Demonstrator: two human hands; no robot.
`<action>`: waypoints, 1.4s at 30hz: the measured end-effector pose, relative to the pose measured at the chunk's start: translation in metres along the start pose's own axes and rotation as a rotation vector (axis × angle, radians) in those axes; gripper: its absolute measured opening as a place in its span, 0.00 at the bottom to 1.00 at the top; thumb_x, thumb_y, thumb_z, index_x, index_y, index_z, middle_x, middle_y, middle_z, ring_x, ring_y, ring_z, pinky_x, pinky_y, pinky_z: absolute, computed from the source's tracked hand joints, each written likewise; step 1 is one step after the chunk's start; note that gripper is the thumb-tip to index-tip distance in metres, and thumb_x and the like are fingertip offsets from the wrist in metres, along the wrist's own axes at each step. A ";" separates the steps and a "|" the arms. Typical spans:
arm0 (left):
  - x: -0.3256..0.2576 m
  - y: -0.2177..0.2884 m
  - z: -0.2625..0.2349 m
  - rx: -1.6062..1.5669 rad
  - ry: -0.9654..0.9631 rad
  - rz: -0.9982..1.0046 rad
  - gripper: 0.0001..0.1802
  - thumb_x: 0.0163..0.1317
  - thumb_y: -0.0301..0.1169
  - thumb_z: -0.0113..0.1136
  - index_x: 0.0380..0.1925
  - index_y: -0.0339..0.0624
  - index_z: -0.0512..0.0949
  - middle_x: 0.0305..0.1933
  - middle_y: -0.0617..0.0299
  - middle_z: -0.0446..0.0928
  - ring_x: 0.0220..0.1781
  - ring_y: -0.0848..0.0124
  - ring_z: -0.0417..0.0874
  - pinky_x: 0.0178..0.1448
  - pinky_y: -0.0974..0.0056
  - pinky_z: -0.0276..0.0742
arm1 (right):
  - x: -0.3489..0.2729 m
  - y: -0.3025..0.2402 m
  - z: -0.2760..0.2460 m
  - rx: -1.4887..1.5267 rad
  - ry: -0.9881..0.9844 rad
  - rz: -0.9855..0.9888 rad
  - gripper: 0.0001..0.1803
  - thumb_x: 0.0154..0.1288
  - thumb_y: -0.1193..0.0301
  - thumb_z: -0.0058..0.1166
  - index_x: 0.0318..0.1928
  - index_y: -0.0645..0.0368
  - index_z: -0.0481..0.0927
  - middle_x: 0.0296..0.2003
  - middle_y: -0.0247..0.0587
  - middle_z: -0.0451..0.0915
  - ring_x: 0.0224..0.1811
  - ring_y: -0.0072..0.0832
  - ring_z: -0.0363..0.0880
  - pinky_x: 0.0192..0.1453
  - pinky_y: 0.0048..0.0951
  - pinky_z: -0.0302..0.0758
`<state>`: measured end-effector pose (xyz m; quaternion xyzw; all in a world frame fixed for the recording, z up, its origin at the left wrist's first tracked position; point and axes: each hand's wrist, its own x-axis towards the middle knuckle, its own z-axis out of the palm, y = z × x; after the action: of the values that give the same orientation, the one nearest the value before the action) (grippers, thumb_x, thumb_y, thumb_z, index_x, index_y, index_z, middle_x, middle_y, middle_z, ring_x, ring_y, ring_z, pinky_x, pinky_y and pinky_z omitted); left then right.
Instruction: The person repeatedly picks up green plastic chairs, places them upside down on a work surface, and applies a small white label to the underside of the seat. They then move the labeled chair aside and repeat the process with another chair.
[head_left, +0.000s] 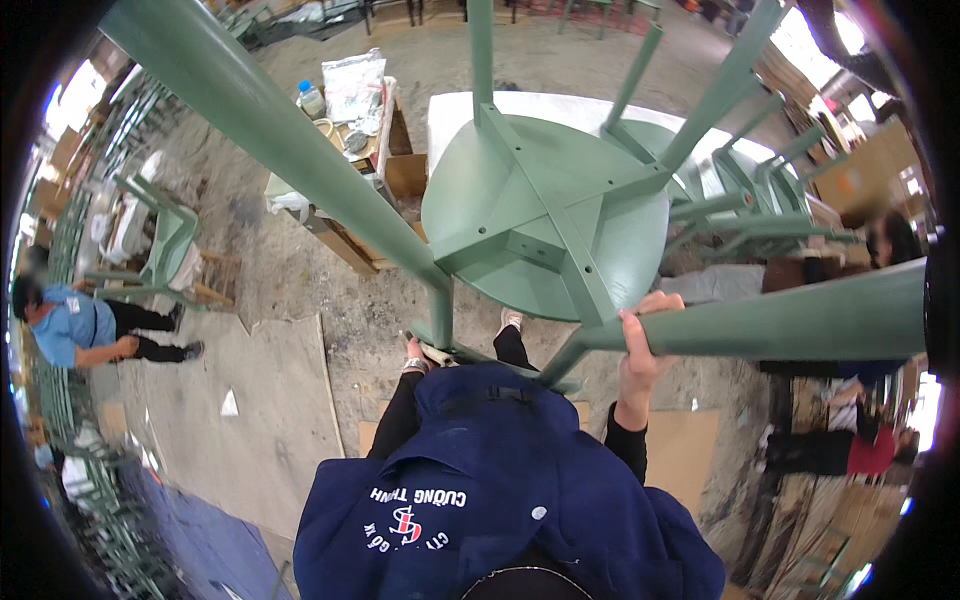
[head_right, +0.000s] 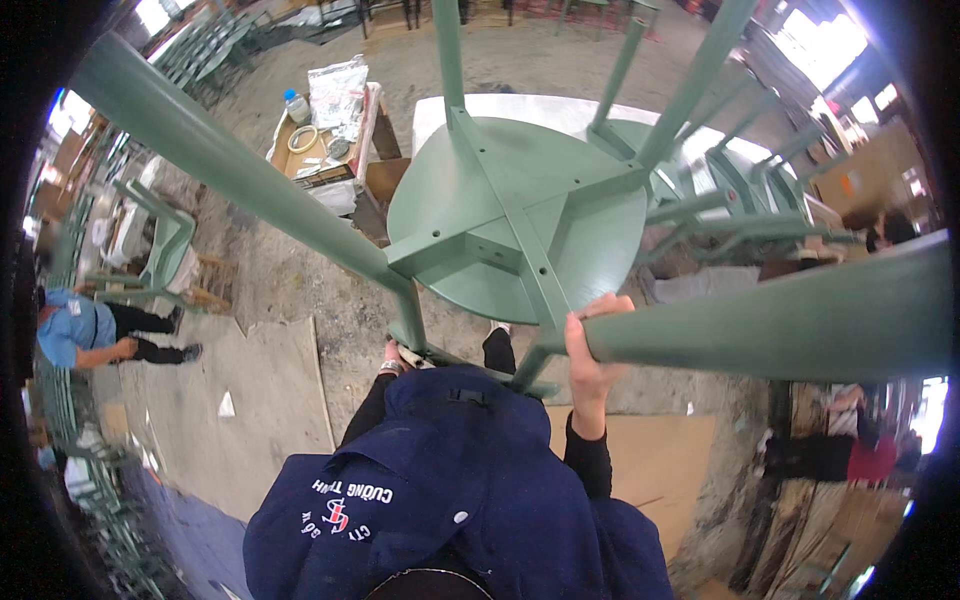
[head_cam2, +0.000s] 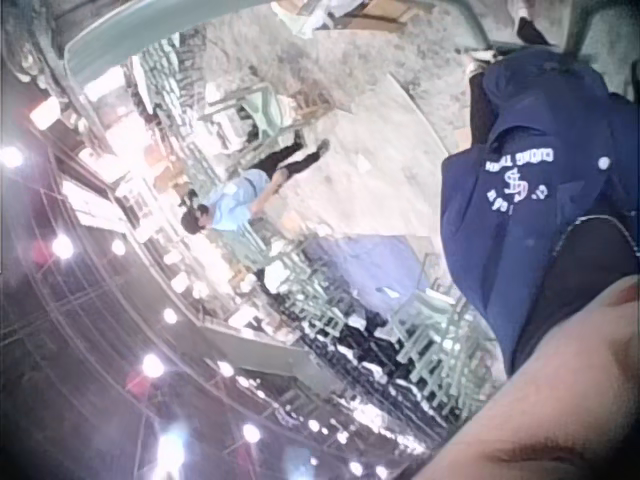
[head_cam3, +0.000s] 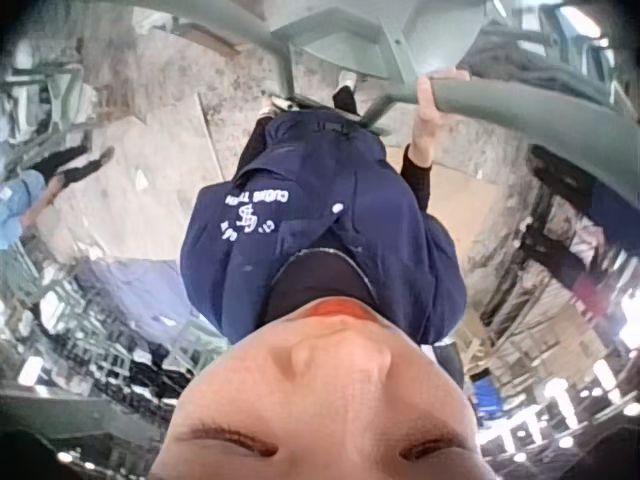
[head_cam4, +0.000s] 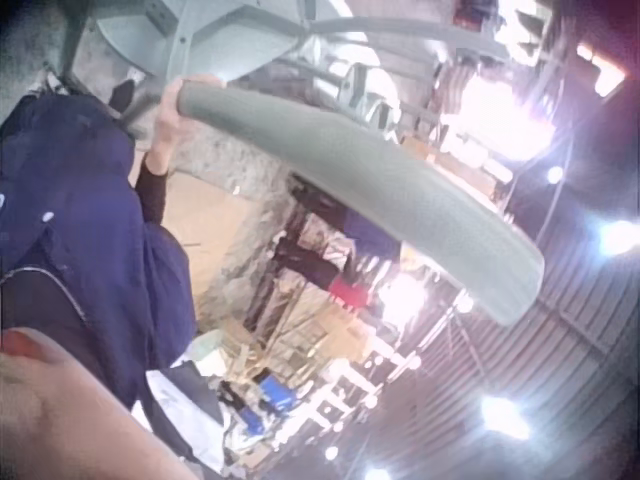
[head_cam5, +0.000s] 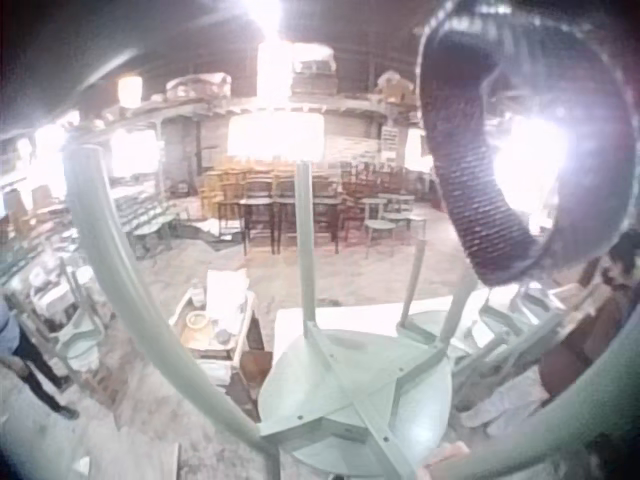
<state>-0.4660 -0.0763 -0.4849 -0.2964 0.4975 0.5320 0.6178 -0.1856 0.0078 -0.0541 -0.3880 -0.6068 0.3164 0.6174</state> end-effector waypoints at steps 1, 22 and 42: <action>0.018 0.007 0.002 -0.082 0.003 0.005 0.32 0.63 0.52 0.39 0.59 0.40 0.64 0.61 0.45 0.68 0.56 0.45 0.72 0.60 0.41 0.66 | 0.025 0.016 0.006 0.047 -0.034 0.001 0.10 0.46 0.84 0.53 0.27 0.61 0.66 0.25 0.34 0.66 0.26 0.23 0.65 0.34 0.24 0.64; -0.094 -0.004 0.091 -1.040 0.163 0.823 0.11 0.60 0.27 0.50 0.21 0.46 0.63 0.16 0.70 0.61 0.16 0.77 0.64 0.26 0.70 0.66 | 0.241 0.328 0.054 0.137 -0.253 0.357 0.08 0.49 0.82 0.60 0.25 0.63 0.72 0.23 0.35 0.73 0.26 0.24 0.72 0.36 0.25 0.72; -0.133 0.295 0.397 0.554 -0.218 0.748 0.13 0.61 0.38 0.61 0.31 0.38 0.74 0.23 0.65 0.73 0.14 0.82 0.63 0.17 0.74 0.64 | 0.271 0.433 0.034 -0.182 0.327 0.463 0.04 0.47 0.80 0.59 0.22 0.68 0.77 0.25 0.41 0.80 0.25 0.29 0.77 0.37 0.30 0.73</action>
<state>-0.6205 0.3074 -0.1825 0.1366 0.6256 0.5931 0.4881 -0.1677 0.4603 -0.2924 -0.6158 -0.4204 0.3266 0.5809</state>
